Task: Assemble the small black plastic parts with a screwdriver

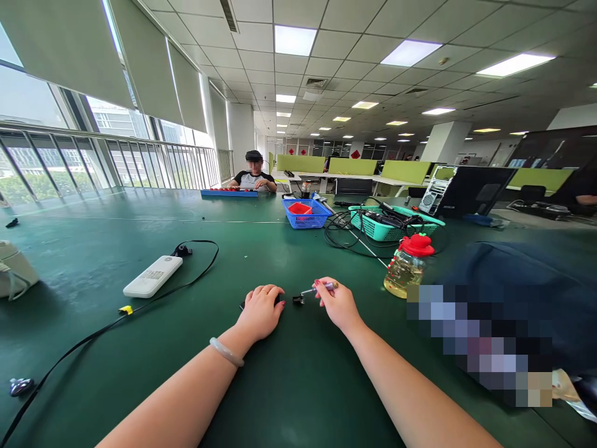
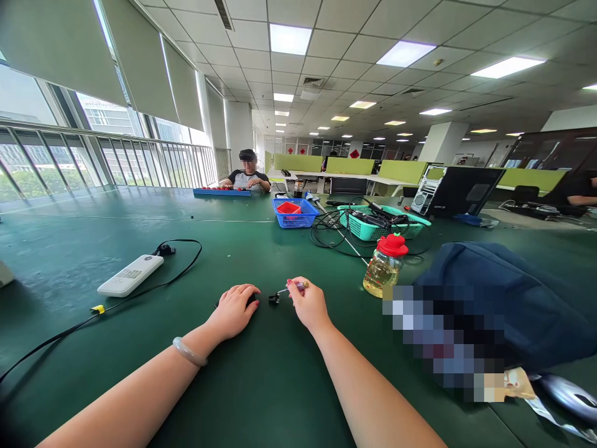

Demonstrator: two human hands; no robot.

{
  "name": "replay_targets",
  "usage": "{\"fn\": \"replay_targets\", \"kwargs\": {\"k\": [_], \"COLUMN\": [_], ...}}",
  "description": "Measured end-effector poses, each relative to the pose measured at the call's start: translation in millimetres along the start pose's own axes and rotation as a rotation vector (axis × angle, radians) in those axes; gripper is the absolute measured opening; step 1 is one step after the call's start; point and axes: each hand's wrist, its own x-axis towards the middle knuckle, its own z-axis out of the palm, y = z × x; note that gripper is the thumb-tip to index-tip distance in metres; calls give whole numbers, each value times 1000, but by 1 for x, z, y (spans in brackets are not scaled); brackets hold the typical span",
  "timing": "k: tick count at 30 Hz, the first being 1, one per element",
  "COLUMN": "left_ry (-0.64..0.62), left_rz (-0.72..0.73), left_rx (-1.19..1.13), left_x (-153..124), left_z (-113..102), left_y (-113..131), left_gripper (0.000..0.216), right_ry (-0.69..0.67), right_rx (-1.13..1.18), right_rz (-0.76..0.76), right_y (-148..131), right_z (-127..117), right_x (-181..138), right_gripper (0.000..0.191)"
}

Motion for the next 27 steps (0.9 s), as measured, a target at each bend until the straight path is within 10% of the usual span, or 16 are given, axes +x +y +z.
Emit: {"fn": "replay_targets", "kwargs": {"k": [11,27], "left_ry": [-141,-116], "left_rz": [233,40], "left_rx": [-39,29], "left_x": [-15,-54], "left_z": [0,-28], "left_y": [29,-9], "left_gripper": [31,24], "right_ry": [252,194], "right_rx": [132,129], "right_rz": [-55,-69], "right_y": [4,6], "right_z": [-10,-12], "right_x": [5,5], "right_gripper": [53,54]}}
